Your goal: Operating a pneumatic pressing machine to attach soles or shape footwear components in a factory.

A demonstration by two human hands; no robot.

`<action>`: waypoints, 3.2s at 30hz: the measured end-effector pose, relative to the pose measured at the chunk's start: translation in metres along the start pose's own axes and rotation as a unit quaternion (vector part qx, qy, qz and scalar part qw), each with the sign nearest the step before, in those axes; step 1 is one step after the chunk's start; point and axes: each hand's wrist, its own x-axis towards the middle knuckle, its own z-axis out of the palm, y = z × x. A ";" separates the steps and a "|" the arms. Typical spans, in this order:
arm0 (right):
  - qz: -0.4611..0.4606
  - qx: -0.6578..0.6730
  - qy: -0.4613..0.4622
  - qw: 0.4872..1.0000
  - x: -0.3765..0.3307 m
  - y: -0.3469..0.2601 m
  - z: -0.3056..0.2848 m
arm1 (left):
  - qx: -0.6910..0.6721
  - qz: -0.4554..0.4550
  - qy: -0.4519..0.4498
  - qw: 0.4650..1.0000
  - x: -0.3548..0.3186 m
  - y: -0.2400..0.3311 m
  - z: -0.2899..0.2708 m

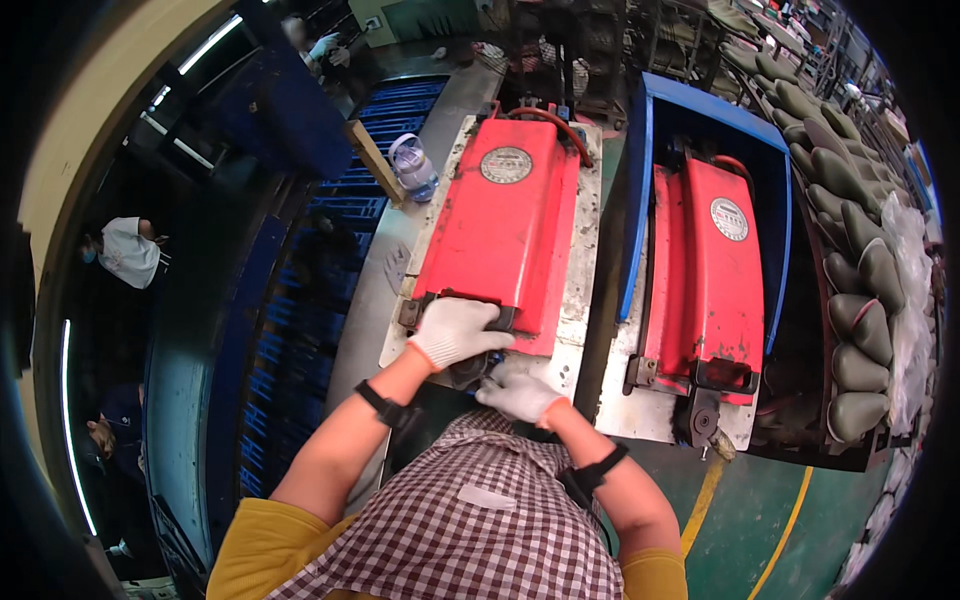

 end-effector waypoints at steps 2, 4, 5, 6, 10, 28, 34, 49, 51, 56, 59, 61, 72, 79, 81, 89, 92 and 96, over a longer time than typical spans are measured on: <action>0.016 -0.070 0.034 0.997 0.015 -0.005 0.009 | 0.001 -0.050 -0.068 0.996 0.016 0.002 0.002; 0.088 -0.022 0.000 0.996 0.019 -0.004 0.011 | -0.006 -0.059 -0.107 0.993 0.021 0.001 -0.002; 0.059 -0.037 0.004 0.998 0.019 -0.004 0.012 | 0.000 -0.063 -0.122 0.991 0.021 0.001 -0.004; 0.031 -0.056 0.024 0.998 0.015 -0.003 0.013 | -0.006 -0.059 -0.134 0.989 0.021 0.001 -0.006; 0.051 -0.023 0.026 0.998 0.010 -0.009 0.011 | -0.044 -0.068 -0.133 0.988 0.021 -0.001 -0.009; 0.089 -0.018 0.056 0.994 0.011 -0.010 0.016 | -0.021 -0.066 -0.138 0.988 0.028 -0.006 0.005; 0.083 0.000 0.057 0.995 0.011 -0.006 0.017 | -0.026 -0.059 -0.129 0.990 0.026 -0.006 0.006; 0.081 -0.004 0.049 0.995 0.010 -0.008 0.014 | -0.012 -0.054 -0.134 0.989 0.026 -0.005 0.004; 0.071 -0.003 0.054 0.996 0.012 -0.005 0.015 | -0.013 -0.056 -0.134 0.989 0.026 -0.006 0.005; 0.069 -0.003 0.056 0.996 0.013 -0.004 0.015 | -0.016 -0.054 -0.128 0.990 0.026 -0.007 0.006; 0.070 0.004 0.052 0.996 0.011 -0.006 0.015 | -0.010 -0.055 -0.130 0.990 0.026 -0.008 0.007; 0.074 0.009 0.049 0.996 0.010 -0.008 0.014 | -0.010 -0.052 -0.128 0.990 0.026 -0.008 0.007; 0.070 0.005 0.046 0.996 0.012 -0.009 0.014 | -0.013 -0.047 -0.121 0.991 0.026 -0.010 0.007; 0.077 -0.004 0.051 0.996 0.013 -0.007 0.015 | -0.011 -0.041 -0.110 0.993 0.026 -0.012 0.010; 0.073 0.010 0.051 0.996 0.013 -0.007 0.015 | -0.010 -0.041 -0.112 0.993 0.026 -0.011 0.010; 0.073 0.011 0.050 0.996 0.012 -0.008 0.015 | -0.012 -0.046 -0.114 0.992 0.026 -0.010 0.009; 0.070 0.015 0.045 0.996 0.011 -0.009 0.014 | -0.013 -0.043 -0.108 0.993 0.025 -0.010 0.009; 0.068 0.020 0.043 0.997 0.011 -0.010 0.014 | -0.011 -0.044 -0.112 0.993 0.025 -0.010 0.009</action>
